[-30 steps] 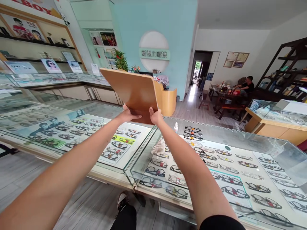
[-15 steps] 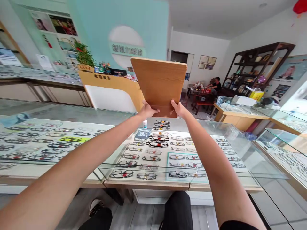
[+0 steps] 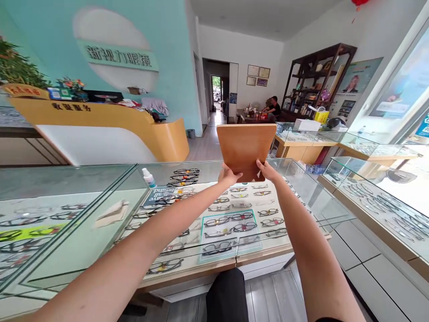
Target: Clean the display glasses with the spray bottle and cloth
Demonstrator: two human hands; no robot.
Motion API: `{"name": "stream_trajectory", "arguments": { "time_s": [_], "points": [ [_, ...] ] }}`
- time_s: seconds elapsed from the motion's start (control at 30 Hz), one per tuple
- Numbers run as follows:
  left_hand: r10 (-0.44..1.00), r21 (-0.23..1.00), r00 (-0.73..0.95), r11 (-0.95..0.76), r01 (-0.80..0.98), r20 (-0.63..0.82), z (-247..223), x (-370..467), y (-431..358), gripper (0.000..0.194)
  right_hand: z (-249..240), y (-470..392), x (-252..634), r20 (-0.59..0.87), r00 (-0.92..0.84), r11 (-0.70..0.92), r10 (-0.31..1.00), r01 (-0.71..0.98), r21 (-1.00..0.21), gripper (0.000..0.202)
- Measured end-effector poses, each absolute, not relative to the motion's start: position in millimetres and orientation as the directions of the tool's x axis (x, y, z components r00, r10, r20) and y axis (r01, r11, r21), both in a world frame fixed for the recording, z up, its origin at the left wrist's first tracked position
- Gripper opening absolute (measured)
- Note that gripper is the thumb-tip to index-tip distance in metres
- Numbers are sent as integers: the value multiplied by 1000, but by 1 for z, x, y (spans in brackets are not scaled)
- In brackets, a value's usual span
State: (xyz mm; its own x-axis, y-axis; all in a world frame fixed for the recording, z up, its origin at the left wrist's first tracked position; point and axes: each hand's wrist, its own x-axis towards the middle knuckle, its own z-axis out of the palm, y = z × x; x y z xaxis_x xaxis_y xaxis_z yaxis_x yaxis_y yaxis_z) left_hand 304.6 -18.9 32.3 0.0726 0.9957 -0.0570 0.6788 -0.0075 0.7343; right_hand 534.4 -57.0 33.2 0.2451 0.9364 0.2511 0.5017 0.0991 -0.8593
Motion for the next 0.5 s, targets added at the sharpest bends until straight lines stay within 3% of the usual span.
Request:
{"name": "stream_trajectory", "arguments": {
  "time_s": [0.13, 0.5],
  "points": [
    [994, 706, 78, -6, 708, -70, 6, 335, -20, 93, 10, -59, 561, 186, 304, 11, 934, 497, -868, 69],
    [991, 602, 121, -67, 796, -51, -26, 355, -18, 91, -11, -67, 579, 178, 308, 11, 935, 474, -880, 68]
  ]
}}
